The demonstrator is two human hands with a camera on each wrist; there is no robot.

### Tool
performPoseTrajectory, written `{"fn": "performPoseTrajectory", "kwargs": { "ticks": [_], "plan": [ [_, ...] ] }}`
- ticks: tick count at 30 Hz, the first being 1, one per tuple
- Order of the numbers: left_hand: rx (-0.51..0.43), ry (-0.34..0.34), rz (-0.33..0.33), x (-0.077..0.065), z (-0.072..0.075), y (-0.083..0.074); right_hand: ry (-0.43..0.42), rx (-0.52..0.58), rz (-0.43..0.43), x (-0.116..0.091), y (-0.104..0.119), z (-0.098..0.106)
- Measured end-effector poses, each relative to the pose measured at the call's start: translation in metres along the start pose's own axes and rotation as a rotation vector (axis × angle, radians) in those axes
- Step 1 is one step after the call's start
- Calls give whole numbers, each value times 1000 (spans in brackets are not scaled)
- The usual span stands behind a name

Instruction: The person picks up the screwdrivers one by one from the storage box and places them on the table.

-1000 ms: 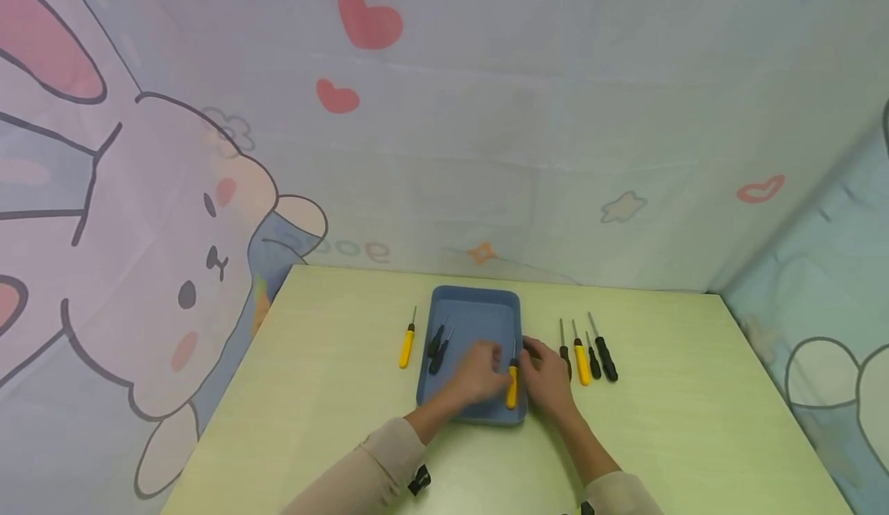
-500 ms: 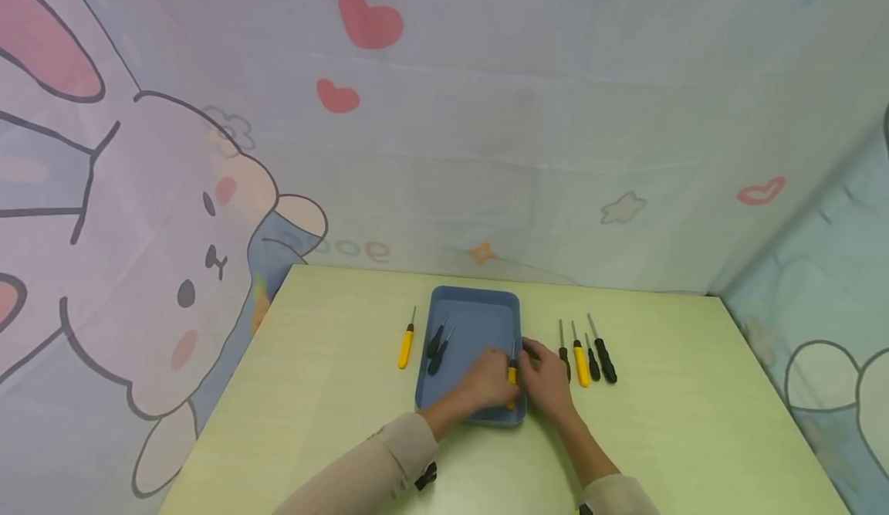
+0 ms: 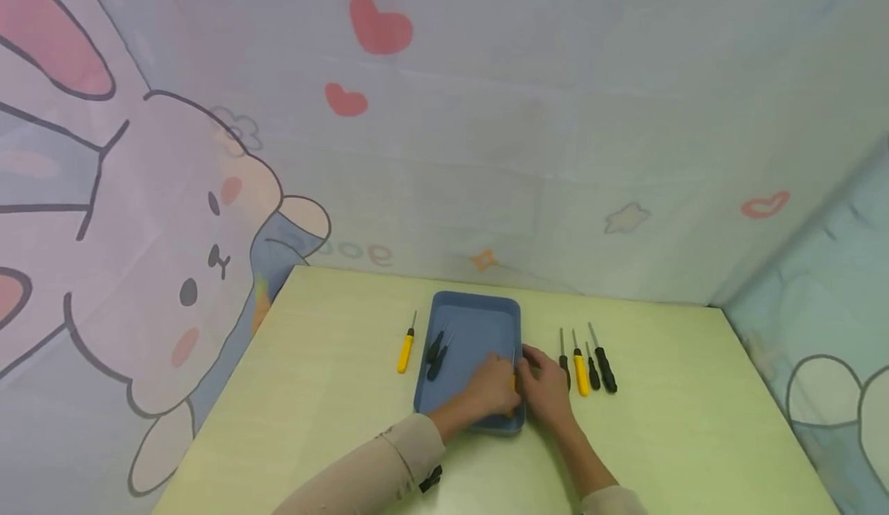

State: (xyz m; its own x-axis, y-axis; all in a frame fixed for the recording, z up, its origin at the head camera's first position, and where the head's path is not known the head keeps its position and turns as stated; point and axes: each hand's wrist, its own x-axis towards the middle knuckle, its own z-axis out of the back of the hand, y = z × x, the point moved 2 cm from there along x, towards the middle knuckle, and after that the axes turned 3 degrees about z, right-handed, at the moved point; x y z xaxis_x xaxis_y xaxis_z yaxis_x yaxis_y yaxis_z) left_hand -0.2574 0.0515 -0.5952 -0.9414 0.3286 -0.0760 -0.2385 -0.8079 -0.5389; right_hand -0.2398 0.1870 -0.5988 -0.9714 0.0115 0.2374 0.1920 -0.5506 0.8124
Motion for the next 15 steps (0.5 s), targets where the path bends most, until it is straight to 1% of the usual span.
{"fn": "performPoseTrajectory", "kwargs": {
  "ticks": [2,5,8,11,14,15],
  "plan": [
    [14,-2,2,-6,7,-6,1,5,-1,0,0,0],
    [31,-11,10,-8,9,-9,4,8,-5,0,0,0],
    [16,-8,11,-11,13,-12,1,10,-5,1,0,0],
    [11,-18,20,-12,14,-13,-6,7,3,1,0,1],
    [7,-20,46,-12,14,-12,-6,7,6,1,0,0],
    [-4,-16,56,-14,17,-14,-4,6,6,1,0,0]
  ]
}}
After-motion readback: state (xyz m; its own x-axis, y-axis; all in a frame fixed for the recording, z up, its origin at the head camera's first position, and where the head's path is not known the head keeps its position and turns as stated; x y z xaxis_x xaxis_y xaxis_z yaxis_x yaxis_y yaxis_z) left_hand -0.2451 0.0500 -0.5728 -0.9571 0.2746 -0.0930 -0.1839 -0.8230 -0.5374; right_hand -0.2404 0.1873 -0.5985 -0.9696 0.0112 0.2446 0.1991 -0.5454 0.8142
